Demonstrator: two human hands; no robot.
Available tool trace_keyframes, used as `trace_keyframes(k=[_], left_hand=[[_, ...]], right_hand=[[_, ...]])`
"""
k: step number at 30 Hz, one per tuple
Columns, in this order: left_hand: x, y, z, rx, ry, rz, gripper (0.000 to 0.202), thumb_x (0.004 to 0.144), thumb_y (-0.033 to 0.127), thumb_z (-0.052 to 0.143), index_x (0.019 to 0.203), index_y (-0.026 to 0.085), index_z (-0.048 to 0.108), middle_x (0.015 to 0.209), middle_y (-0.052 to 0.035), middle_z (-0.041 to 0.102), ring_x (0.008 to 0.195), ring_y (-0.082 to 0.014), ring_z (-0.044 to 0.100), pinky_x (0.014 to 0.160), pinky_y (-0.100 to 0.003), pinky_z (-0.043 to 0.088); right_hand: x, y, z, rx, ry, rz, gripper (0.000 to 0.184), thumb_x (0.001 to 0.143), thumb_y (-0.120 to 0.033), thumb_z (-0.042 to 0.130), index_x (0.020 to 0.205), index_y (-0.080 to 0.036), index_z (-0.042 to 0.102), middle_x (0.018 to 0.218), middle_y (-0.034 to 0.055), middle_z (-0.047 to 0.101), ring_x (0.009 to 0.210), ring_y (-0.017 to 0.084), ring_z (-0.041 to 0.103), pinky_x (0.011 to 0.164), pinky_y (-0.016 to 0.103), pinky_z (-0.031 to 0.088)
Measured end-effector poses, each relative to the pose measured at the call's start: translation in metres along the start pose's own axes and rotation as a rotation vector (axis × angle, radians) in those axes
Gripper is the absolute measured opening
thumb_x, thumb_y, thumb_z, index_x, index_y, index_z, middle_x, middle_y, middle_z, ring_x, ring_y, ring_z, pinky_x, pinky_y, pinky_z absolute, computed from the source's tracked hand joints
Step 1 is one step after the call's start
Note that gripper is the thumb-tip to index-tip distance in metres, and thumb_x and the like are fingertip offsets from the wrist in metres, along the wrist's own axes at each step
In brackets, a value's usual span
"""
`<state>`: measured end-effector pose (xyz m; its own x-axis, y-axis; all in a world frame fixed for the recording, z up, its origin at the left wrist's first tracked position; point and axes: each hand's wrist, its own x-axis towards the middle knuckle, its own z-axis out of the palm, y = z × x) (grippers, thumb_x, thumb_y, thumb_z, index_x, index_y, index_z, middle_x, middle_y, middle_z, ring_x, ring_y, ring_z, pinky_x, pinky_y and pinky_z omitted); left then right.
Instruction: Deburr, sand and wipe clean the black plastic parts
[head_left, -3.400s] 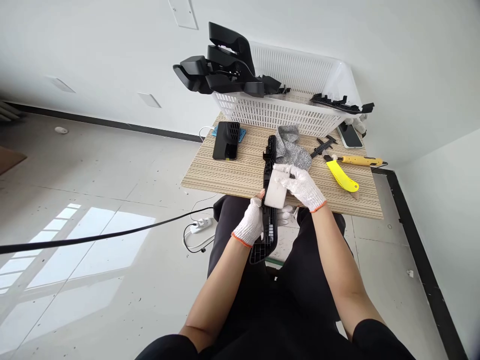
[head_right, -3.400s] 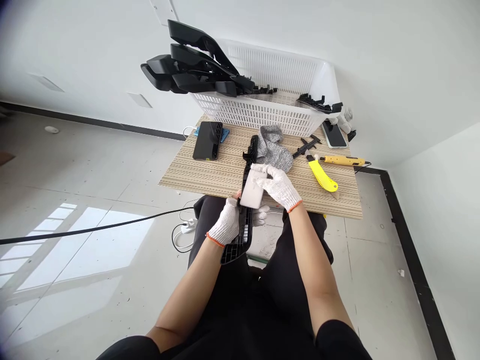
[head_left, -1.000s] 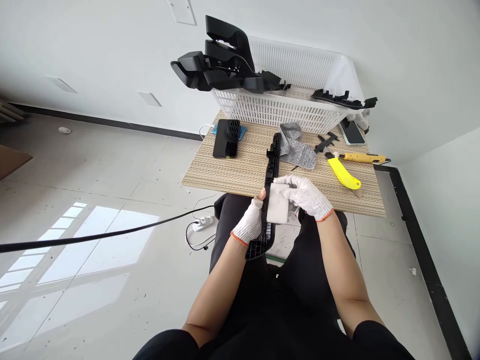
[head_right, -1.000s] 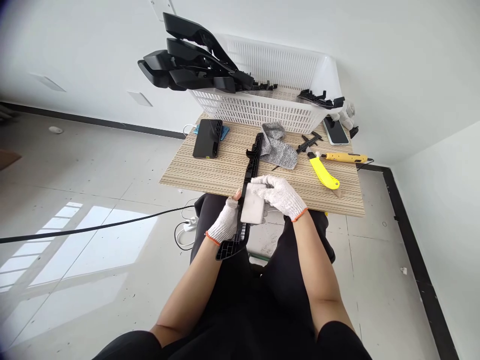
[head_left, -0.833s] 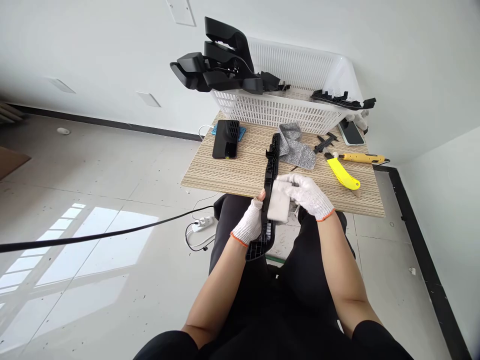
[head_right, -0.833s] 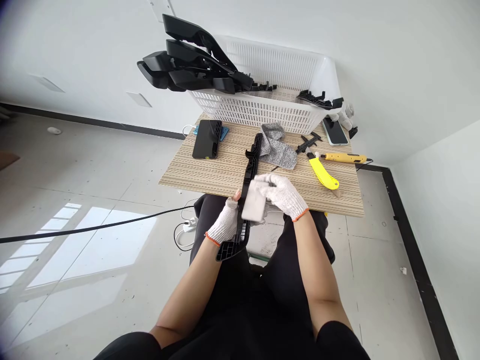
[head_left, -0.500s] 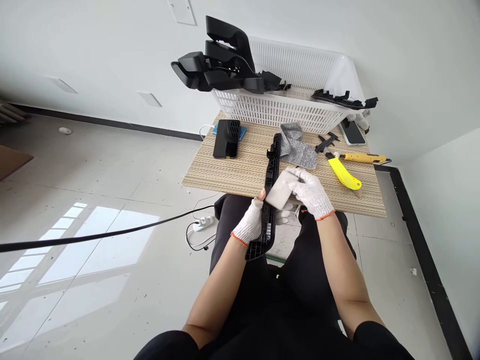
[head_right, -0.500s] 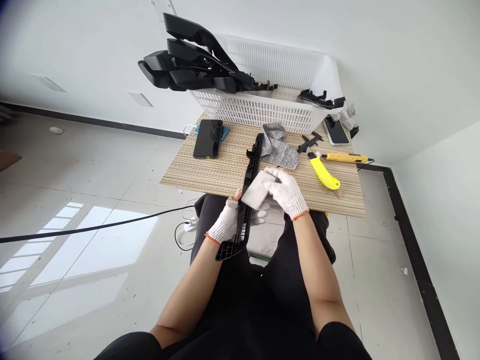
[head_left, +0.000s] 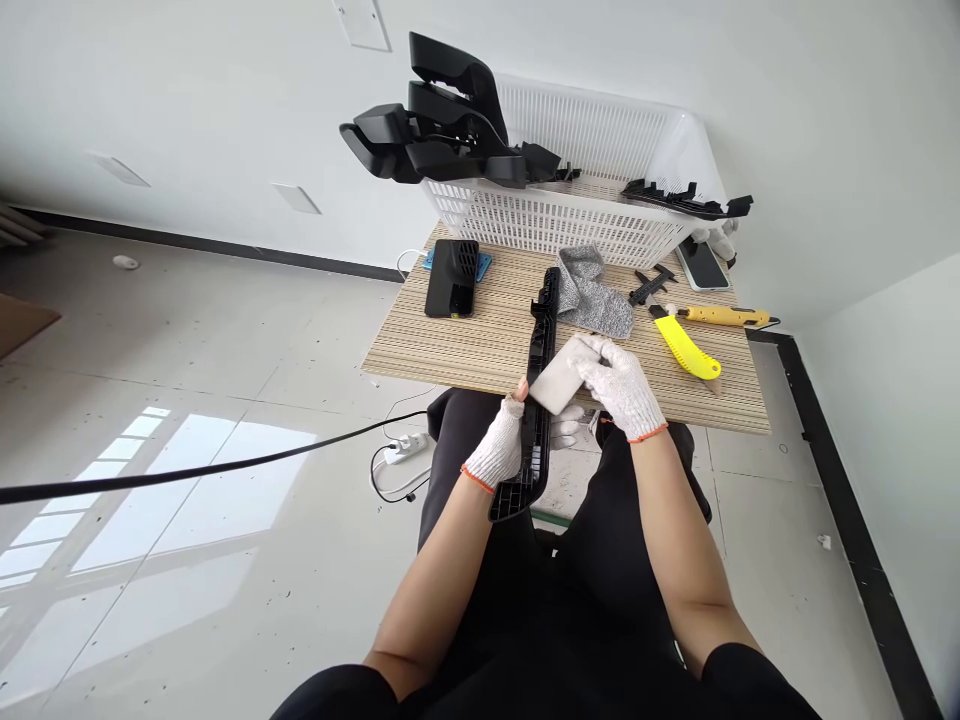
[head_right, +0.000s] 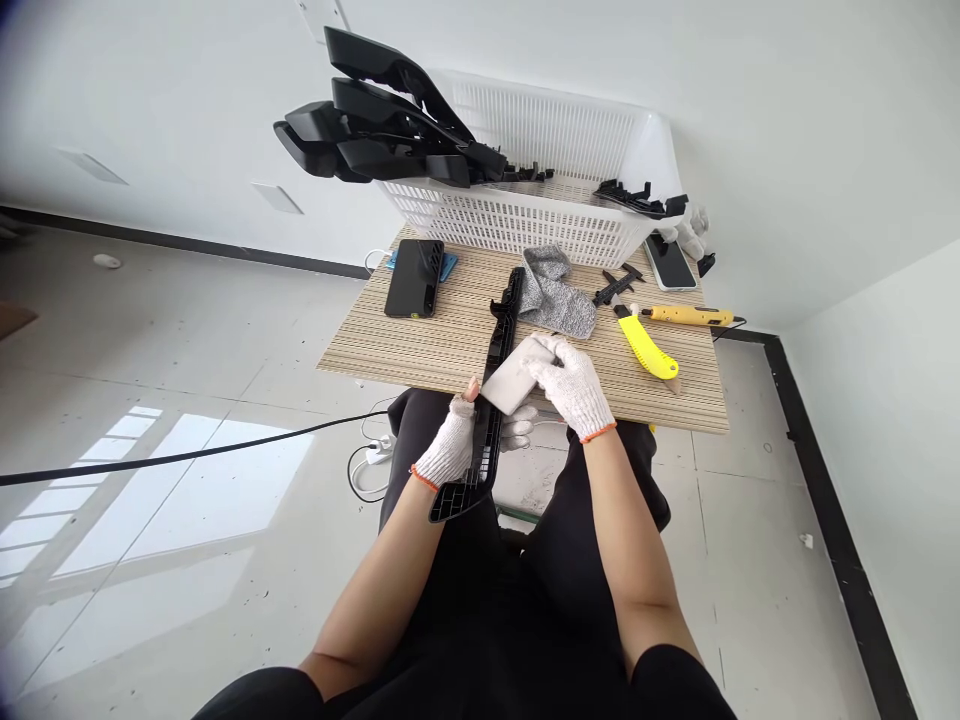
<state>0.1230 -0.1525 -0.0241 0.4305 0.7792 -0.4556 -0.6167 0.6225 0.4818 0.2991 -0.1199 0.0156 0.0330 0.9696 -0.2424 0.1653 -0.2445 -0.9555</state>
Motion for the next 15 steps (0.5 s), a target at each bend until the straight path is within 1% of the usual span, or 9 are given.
trace_keyframes(k=[2,3,4,7,8,10,12,15], left_hand=[[0.001,-0.001,0.000,0.011,0.054,0.092,0.058,0.092,0.051,0.070,0.139,0.017,0.059,0.107,-0.0148,0.077,0.092,-0.0299,0.077,0.078,-0.042,0.066],[0.001,-0.001,0.000,0.016,0.069,0.120,0.057,0.093,0.049,0.069,0.140,0.019,0.058,0.108,-0.0131,0.077,0.092,-0.0287,0.077,0.080,-0.041,0.066],[0.001,-0.001,0.000,0.013,0.072,0.119,0.057,0.093,0.049,0.070,0.141,0.020,0.057,0.108,-0.0125,0.077,0.091,-0.0282,0.077,0.080,-0.042,0.066],[-0.001,0.000,0.001,-0.014,0.011,0.015,0.069,0.088,0.057,0.073,0.141,0.016,0.054,0.104,-0.0158,0.077,0.088,-0.0304,0.078,0.082,-0.047,0.065],[-0.002,0.000,0.001,-0.018,-0.003,-0.004,0.071,0.086,0.058,0.074,0.138,0.015,0.056,0.101,-0.0168,0.078,0.088,-0.0316,0.078,0.082,-0.048,0.065],[-0.004,0.001,0.002,-0.011,0.016,0.022,0.062,0.084,0.055,0.077,0.127,0.013,0.062,0.096,-0.0169,0.078,0.089,-0.0335,0.078,0.083,-0.049,0.064],[-0.007,0.002,0.002,0.002,0.050,0.066,0.045,0.082,0.046,0.079,0.108,0.012,0.068,0.091,-0.0161,0.078,0.092,-0.0348,0.077,0.084,-0.049,0.064],[-0.009,0.002,0.002,-0.001,0.066,0.078,0.026,0.074,0.033,0.080,0.084,0.012,0.068,0.081,-0.0134,0.076,0.089,-0.0336,0.076,0.082,-0.046,0.064]], right_hand=[[0.000,0.000,0.000,-0.014,-0.122,0.009,0.060,0.074,-0.036,0.079,0.132,-0.020,0.070,0.074,-0.0014,0.063,0.055,0.008,0.045,0.047,0.020,0.038],[-0.001,-0.001,0.000,-0.020,-0.162,0.016,0.060,0.073,-0.035,0.080,0.130,-0.019,0.071,0.075,-0.0012,0.063,0.056,0.008,0.045,0.047,0.020,0.039],[-0.001,-0.001,0.000,-0.016,-0.147,0.019,0.059,0.073,-0.035,0.080,0.129,-0.019,0.071,0.076,-0.0010,0.063,0.056,0.008,0.045,0.048,0.020,0.040],[-0.001,-0.002,-0.002,0.054,0.069,-0.016,0.062,0.073,-0.036,0.080,0.132,-0.021,0.069,0.081,-0.0014,0.063,0.056,0.007,0.045,0.046,0.020,0.038],[-0.002,-0.002,-0.004,0.077,0.095,-0.029,0.064,0.071,-0.035,0.081,0.132,-0.022,0.068,0.081,-0.0018,0.063,0.056,0.007,0.045,0.046,0.020,0.037],[-0.005,0.000,-0.010,0.106,0.056,-0.026,0.064,0.065,-0.032,0.085,0.127,-0.021,0.068,0.077,-0.0032,0.062,0.054,0.006,0.043,0.045,0.020,0.037],[-0.010,0.002,-0.018,0.128,0.036,0.010,0.056,0.066,-0.035,0.086,0.117,-0.020,0.069,0.072,-0.0045,0.060,0.050,0.005,0.040,0.043,0.020,0.034],[-0.021,0.004,-0.028,0.080,0.129,0.019,0.042,0.072,-0.042,0.083,0.105,-0.020,0.069,0.068,-0.0048,0.058,0.046,0.005,0.039,0.038,0.019,0.029]])
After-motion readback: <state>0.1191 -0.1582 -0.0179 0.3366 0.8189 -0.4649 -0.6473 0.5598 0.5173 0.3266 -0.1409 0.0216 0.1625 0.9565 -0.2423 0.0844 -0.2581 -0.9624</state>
